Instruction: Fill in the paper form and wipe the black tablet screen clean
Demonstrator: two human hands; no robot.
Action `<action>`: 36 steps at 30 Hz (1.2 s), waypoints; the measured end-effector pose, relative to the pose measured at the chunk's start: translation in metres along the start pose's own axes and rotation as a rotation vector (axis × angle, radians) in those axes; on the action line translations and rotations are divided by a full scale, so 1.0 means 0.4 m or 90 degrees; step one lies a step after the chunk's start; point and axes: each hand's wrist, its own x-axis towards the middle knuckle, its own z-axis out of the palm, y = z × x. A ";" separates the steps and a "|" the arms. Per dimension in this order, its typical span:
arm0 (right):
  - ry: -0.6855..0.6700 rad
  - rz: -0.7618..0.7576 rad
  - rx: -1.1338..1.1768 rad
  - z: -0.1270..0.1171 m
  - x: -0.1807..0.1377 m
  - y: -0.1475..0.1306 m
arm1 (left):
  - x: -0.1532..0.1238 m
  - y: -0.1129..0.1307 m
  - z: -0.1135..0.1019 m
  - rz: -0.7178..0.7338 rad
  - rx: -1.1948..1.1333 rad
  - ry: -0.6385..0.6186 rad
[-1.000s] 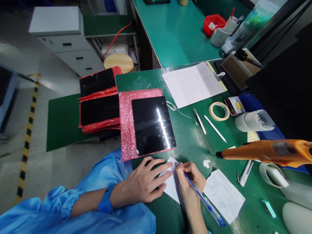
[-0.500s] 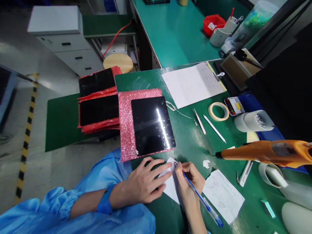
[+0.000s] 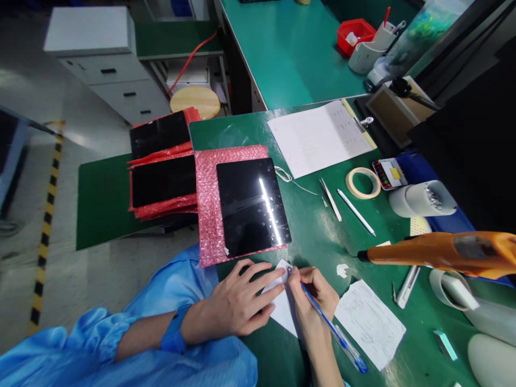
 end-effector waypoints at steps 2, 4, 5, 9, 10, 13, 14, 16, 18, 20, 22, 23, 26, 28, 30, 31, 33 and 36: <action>0.001 -0.005 -0.010 -0.001 0.000 0.000 | 0.000 0.000 0.000 0.003 0.006 -0.004; 0.002 -0.002 -0.023 -0.001 0.000 0.003 | 0.000 0.000 0.000 0.001 0.013 -0.001; 0.005 0.002 -0.028 0.000 -0.001 0.004 | 0.000 0.000 0.001 -0.001 0.015 0.001; 0.008 -0.003 -0.028 0.008 -0.005 0.004 | -0.002 0.000 0.004 -0.003 0.017 0.003; 0.015 0.006 -0.025 0.011 -0.006 0.002 | -0.002 0.000 0.004 -0.001 0.017 0.002; 0.051 0.041 -0.009 0.015 -0.007 -0.007 | 0.000 0.000 0.002 0.000 0.015 0.002; 0.053 0.035 -0.003 0.014 -0.006 -0.008 | 0.001 0.000 0.000 -0.001 0.012 0.002; 0.039 -0.003 0.000 0.010 -0.002 -0.007 | 0.004 0.000 -0.002 -0.001 0.008 -0.001; 0.025 -0.034 -0.007 0.004 0.002 -0.004 | 0.007 0.001 -0.004 0.001 0.009 -0.001; 0.021 -0.035 -0.018 0.000 0.004 0.000 | 0.007 0.002 -0.005 0.001 0.011 0.001; 0.017 -0.030 -0.024 -0.002 0.005 0.003 | 0.007 0.003 -0.005 -0.002 0.009 0.002; 0.013 -0.034 -0.027 -0.003 0.005 0.004 | 0.007 0.003 -0.005 -0.002 0.008 0.001; 0.010 -0.048 -0.039 -0.001 0.003 0.007 | 0.007 0.003 -0.004 -0.003 0.009 0.003; 0.011 -0.044 -0.039 0.004 0.000 0.006 | 0.007 0.002 -0.004 -0.002 0.007 0.002; 0.023 -0.020 -0.027 0.011 -0.006 0.003 | 0.006 0.001 -0.001 -0.001 0.003 -0.003; 0.031 -0.006 -0.020 0.015 -0.008 0.000 | 0.005 0.000 0.000 0.000 0.002 -0.004; 0.050 0.021 -0.013 0.020 -0.013 -0.004 | 0.002 -0.001 0.003 0.001 0.002 -0.004; 0.057 0.017 -0.012 0.019 -0.013 -0.002 | -0.001 -0.002 0.004 0.000 0.001 -0.012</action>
